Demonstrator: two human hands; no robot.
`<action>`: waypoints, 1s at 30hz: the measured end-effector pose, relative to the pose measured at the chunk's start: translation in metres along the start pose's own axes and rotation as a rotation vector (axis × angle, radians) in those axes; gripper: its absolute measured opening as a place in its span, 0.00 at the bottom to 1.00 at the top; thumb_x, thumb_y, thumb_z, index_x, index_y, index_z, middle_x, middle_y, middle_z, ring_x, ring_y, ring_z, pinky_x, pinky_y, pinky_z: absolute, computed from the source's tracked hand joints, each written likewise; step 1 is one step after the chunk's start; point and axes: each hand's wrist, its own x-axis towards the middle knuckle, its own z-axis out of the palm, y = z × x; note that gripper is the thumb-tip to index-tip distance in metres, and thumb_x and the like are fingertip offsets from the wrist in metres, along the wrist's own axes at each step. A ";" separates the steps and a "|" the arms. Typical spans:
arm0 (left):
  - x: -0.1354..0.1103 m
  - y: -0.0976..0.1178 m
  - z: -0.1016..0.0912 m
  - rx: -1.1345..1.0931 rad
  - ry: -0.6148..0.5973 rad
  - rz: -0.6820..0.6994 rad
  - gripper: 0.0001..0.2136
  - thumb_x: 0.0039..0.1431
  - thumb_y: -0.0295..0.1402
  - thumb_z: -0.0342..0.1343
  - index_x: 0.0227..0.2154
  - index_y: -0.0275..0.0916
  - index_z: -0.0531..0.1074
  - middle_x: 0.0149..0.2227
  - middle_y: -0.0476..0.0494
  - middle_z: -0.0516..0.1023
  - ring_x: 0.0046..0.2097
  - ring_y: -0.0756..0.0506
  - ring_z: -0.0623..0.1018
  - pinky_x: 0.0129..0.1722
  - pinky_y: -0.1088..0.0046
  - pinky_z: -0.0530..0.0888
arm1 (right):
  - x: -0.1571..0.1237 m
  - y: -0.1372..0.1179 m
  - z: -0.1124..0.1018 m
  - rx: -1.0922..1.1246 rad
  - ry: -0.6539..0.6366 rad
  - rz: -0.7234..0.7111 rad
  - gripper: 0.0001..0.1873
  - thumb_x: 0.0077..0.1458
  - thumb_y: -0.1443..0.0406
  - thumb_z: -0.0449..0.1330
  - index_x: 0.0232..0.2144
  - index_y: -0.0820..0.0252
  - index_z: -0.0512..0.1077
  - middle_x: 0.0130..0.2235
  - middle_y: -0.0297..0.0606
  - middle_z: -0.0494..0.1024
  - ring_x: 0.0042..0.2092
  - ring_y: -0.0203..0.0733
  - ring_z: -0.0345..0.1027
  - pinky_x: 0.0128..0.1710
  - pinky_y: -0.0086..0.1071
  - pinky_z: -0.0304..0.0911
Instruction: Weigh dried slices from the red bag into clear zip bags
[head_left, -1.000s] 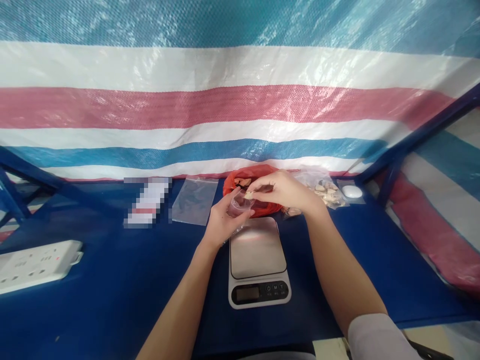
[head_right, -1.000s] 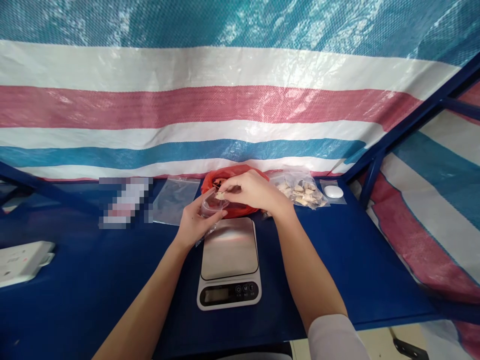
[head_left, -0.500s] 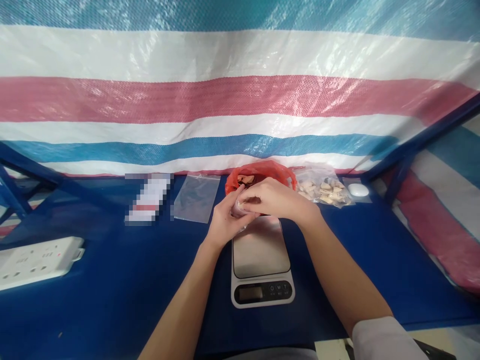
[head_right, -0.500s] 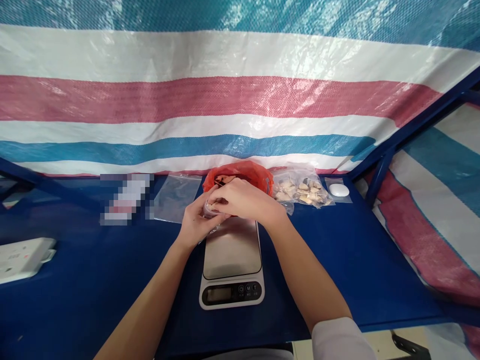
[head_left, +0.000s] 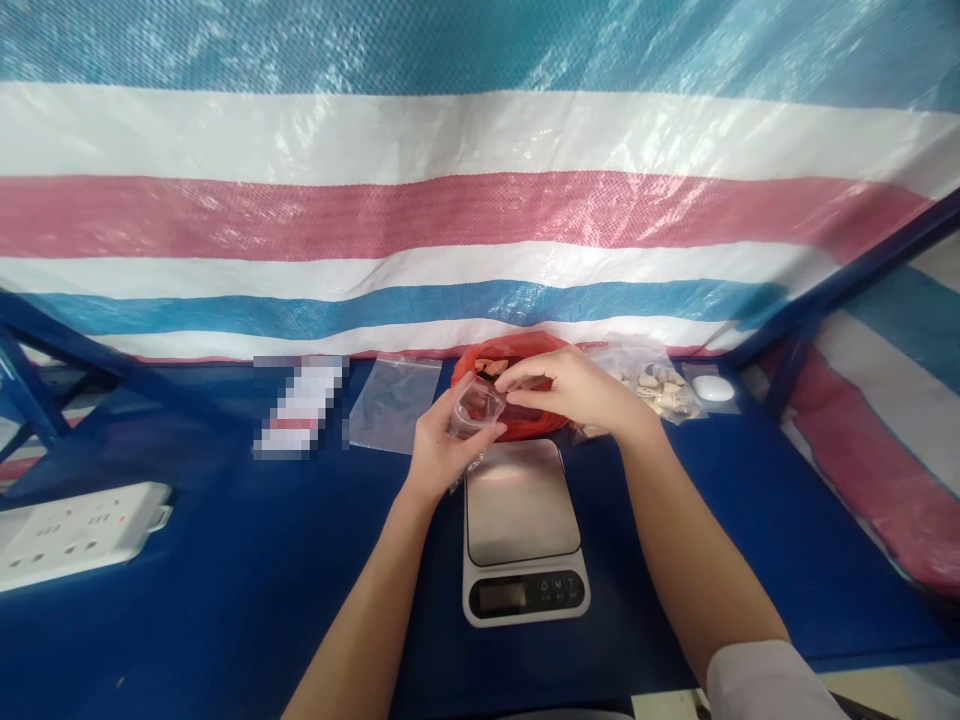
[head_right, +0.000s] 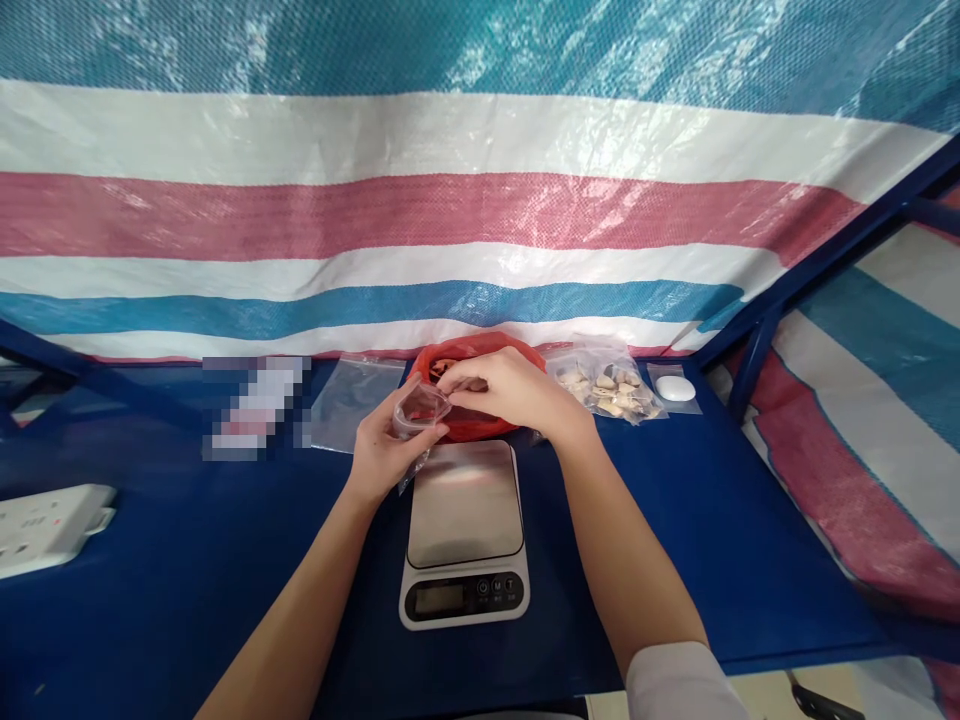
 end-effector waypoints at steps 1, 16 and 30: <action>0.000 0.000 -0.001 -0.005 0.008 -0.013 0.31 0.49 0.44 0.68 0.56 0.38 0.72 0.48 0.38 0.81 0.49 0.39 0.80 0.53 0.59 0.76 | -0.001 0.004 -0.002 0.002 0.017 0.014 0.12 0.59 0.66 0.60 0.43 0.52 0.80 0.44 0.34 0.83 0.43 0.40 0.77 0.46 0.32 0.67; 0.000 -0.004 -0.009 -0.011 -0.010 0.011 0.30 0.50 0.41 0.67 0.57 0.38 0.71 0.45 0.40 0.81 0.45 0.42 0.81 0.49 0.63 0.77 | 0.033 0.050 0.034 -0.423 0.013 0.120 0.17 0.62 0.68 0.57 0.51 0.53 0.77 0.52 0.38 0.80 0.52 0.48 0.74 0.51 0.37 0.66; 0.001 -0.005 -0.006 -0.041 -0.006 0.063 0.25 0.52 0.38 0.67 0.54 0.38 0.74 0.42 0.41 0.81 0.42 0.44 0.81 0.47 0.66 0.78 | 0.052 0.066 0.058 -0.544 -0.015 0.150 0.20 0.63 0.67 0.53 0.55 0.51 0.73 0.58 0.35 0.75 0.58 0.47 0.69 0.53 0.39 0.68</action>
